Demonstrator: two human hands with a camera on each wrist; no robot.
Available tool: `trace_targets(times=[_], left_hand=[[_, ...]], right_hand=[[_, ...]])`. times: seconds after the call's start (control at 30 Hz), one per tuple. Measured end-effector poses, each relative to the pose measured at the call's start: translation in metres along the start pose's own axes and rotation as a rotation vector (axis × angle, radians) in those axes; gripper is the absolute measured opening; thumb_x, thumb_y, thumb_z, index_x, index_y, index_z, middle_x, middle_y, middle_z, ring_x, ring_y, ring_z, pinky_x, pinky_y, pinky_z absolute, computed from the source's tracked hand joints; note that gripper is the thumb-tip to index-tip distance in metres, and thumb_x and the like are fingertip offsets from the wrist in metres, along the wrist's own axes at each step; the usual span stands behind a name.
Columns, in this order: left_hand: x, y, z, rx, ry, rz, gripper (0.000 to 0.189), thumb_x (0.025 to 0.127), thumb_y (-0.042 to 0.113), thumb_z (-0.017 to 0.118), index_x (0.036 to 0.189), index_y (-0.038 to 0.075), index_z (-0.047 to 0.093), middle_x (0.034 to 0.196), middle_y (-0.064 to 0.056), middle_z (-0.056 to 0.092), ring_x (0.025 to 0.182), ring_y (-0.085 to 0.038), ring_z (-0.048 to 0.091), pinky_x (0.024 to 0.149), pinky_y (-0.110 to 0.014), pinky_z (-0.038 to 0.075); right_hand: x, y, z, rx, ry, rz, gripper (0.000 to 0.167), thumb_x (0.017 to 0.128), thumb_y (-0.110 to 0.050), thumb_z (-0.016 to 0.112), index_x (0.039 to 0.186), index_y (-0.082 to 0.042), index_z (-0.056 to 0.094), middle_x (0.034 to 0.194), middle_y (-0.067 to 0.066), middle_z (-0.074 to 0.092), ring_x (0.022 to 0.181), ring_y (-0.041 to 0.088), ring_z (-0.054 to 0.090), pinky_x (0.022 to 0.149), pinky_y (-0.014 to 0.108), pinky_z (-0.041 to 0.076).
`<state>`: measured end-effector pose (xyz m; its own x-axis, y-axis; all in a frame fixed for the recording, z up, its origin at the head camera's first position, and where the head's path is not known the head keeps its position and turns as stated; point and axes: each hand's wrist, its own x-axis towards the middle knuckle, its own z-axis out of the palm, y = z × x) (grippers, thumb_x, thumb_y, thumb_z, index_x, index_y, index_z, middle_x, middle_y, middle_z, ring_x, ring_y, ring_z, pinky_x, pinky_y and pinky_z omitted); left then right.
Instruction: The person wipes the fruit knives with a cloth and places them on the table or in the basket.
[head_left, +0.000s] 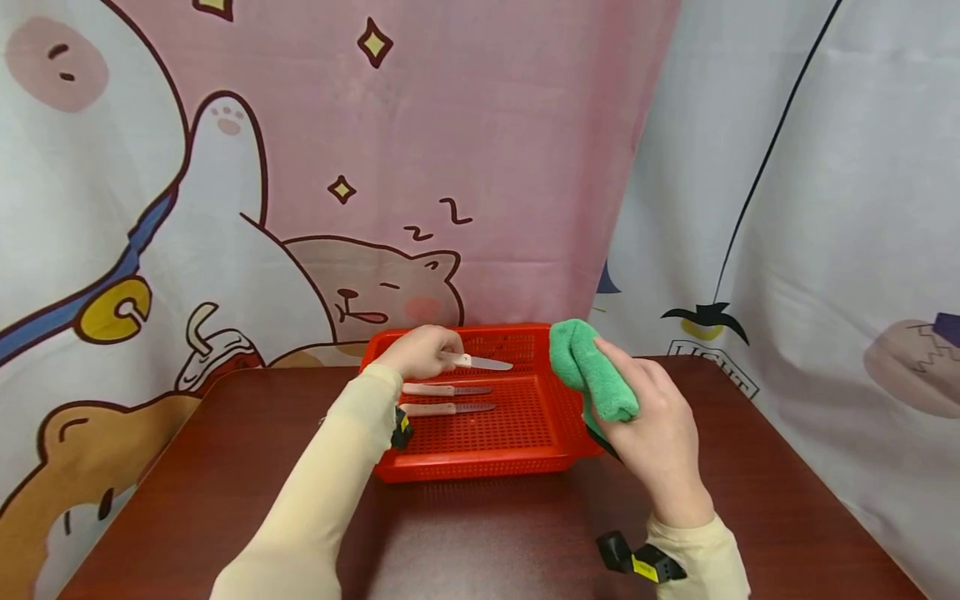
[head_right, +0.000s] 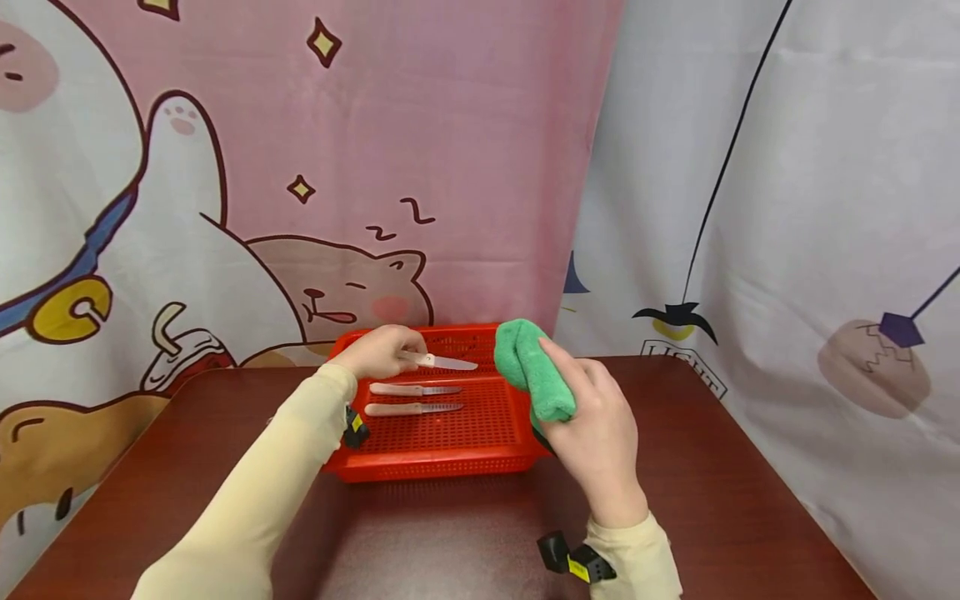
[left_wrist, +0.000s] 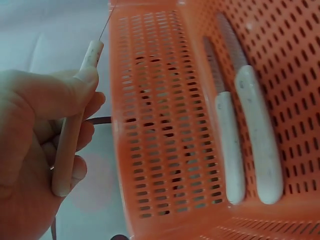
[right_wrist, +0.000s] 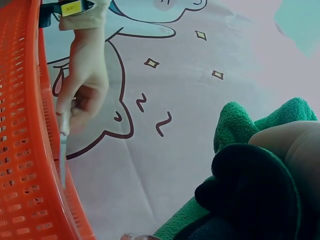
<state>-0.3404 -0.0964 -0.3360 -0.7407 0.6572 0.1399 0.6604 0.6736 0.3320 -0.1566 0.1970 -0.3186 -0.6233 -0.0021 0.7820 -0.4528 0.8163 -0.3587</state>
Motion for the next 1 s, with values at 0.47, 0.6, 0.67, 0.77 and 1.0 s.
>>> trace_targets(times=[0.47, 0.6, 0.67, 0.77, 1.0], left_hand=[[0.003, -0.012, 0.027, 0.066, -0.07, -0.076, 0.01, 0.092, 0.012, 0.071, 0.102, 0.015, 0.073, 0.097, 0.004, 0.068, 0.087, -0.014, 0.062, 0.084, -0.034, 0.051], [0.002, -0.013, 0.028, 0.069, -0.074, -0.073, 0.012, 0.092, 0.011, 0.072, 0.103, 0.014, 0.072, 0.099, 0.002, 0.069, 0.091, -0.016, 0.063, 0.087, -0.035, 0.051], [0.001, -0.014, 0.029, 0.075, -0.08, -0.076, 0.011, 0.092, 0.013, 0.071, 0.104, 0.014, 0.072, 0.1, 0.002, 0.069, 0.091, -0.016, 0.063, 0.087, -0.036, 0.05], [-0.001, -0.015, 0.031, 0.08, -0.092, -0.092, 0.012, 0.093, 0.018, 0.071, 0.105, 0.013, 0.072, 0.099, 0.001, 0.069, 0.089, -0.016, 0.062, 0.086, -0.036, 0.05], [-0.001, -0.019, 0.036, 0.06, -0.121, -0.134, 0.01, 0.09, 0.019, 0.075, 0.098, 0.013, 0.073, 0.092, 0.002, 0.068, 0.079, -0.014, 0.06, 0.08, -0.036, 0.051]], right_hand=[[0.0, 0.009, 0.0, -0.017, -0.009, 0.025, 0.071, 0.069, 0.0, 0.083, 0.133, -0.02, 0.064, 0.105, 0.015, 0.062, 0.093, 0.031, 0.06, 0.071, 0.051, 0.049], [0.001, 0.015, 0.0, -0.03, -0.016, 0.032, 0.07, 0.069, 0.001, 0.082, 0.133, -0.02, 0.063, 0.104, 0.016, 0.063, 0.093, 0.033, 0.06, 0.071, 0.053, 0.05], [0.001, 0.018, 0.0, -0.038, -0.02, 0.034, 0.07, 0.069, 0.001, 0.082, 0.133, -0.02, 0.063, 0.104, 0.017, 0.063, 0.093, 0.033, 0.06, 0.071, 0.054, 0.05], [0.0, 0.023, -0.001, -0.055, -0.028, 0.035, 0.071, 0.069, 0.001, 0.083, 0.134, -0.02, 0.063, 0.105, 0.017, 0.063, 0.094, 0.033, 0.06, 0.072, 0.054, 0.05], [-0.006, 0.036, -0.005, -0.102, -0.073, 0.049, 0.073, 0.068, 0.003, 0.083, 0.134, -0.019, 0.062, 0.107, 0.018, 0.062, 0.096, 0.035, 0.059, 0.071, 0.055, 0.049]])
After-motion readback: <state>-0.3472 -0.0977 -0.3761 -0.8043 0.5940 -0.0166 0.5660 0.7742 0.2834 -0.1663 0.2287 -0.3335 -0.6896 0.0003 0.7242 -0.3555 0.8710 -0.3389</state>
